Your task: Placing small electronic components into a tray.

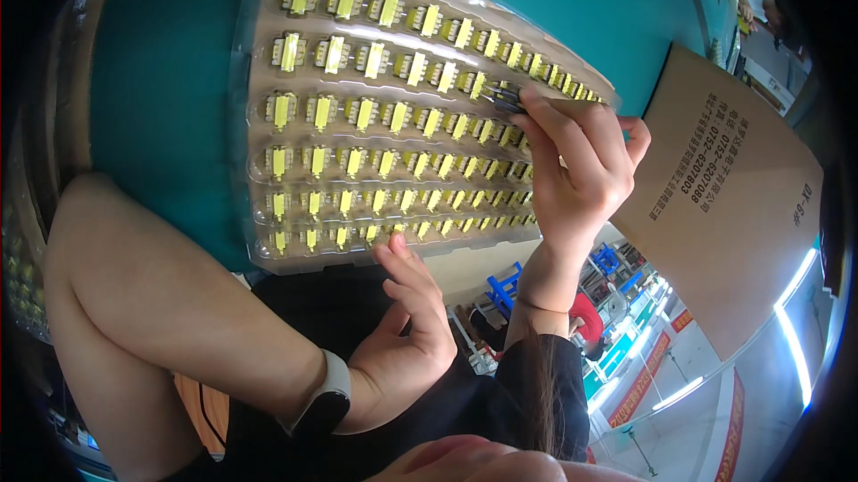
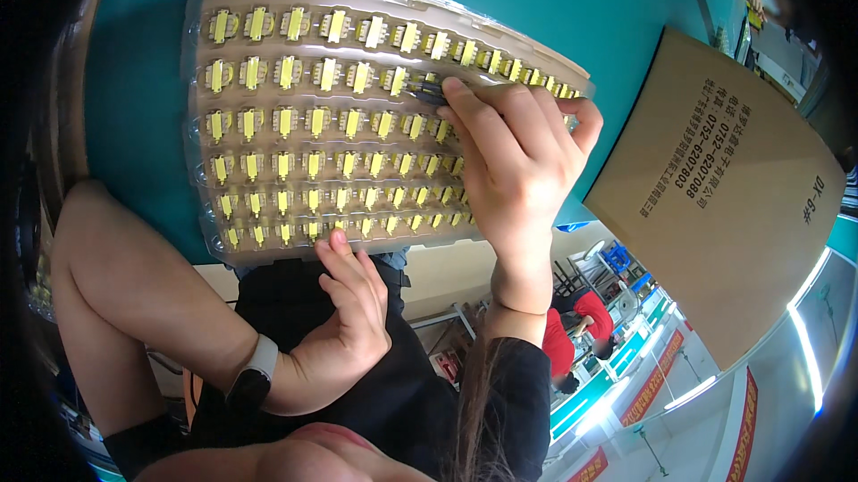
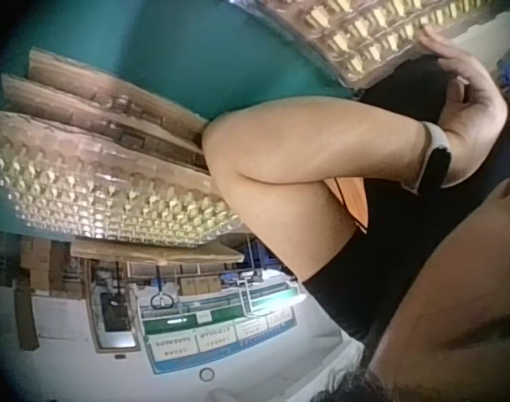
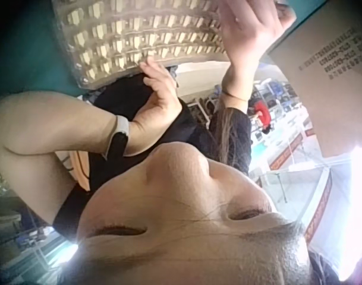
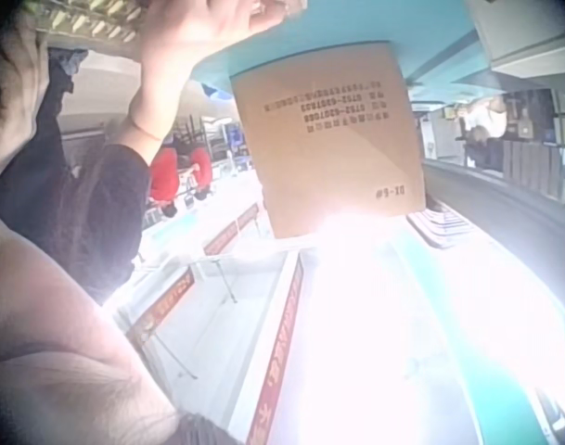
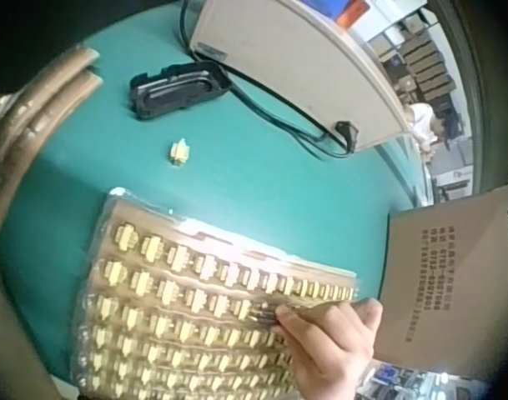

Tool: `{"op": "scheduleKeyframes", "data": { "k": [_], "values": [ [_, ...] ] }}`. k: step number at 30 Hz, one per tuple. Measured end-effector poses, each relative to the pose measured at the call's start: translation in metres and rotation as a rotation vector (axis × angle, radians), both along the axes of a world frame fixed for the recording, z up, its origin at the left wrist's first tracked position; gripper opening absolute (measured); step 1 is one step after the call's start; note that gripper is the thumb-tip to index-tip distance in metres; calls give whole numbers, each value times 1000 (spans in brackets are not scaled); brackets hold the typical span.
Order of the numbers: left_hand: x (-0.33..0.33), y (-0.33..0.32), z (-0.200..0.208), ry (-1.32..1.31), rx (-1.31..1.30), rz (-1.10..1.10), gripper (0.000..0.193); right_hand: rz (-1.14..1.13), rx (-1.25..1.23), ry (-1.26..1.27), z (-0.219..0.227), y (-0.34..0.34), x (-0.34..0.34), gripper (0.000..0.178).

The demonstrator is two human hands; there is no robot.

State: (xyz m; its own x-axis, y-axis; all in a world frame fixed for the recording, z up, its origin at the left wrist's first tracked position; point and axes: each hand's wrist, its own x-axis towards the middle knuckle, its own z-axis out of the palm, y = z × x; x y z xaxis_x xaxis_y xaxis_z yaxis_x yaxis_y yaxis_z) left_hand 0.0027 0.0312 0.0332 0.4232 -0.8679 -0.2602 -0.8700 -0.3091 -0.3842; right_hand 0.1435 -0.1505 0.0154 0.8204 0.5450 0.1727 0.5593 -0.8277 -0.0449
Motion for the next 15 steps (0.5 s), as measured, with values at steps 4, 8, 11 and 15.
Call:
{"op": "scheduleKeyframes", "data": {
  "k": [4, 8, 11, 15],
  "values": [
    [0, 0, 1, 2, -9, -4, 48, 8, -7, -2, 2, -1, 0, 20],
    [2, 2, 2, 22, -11, -18, 49, 12, -23, 0, 3, 0, 1, 19],
    [0, 0, 1, 7, -12, 5, 51, 19, -7, 11, 3, 0, 1, 19],
    [0, 1, 1, -7, -6, 5, 52, 11, -21, 8, 3, -1, 2, 19]
  ]
}}
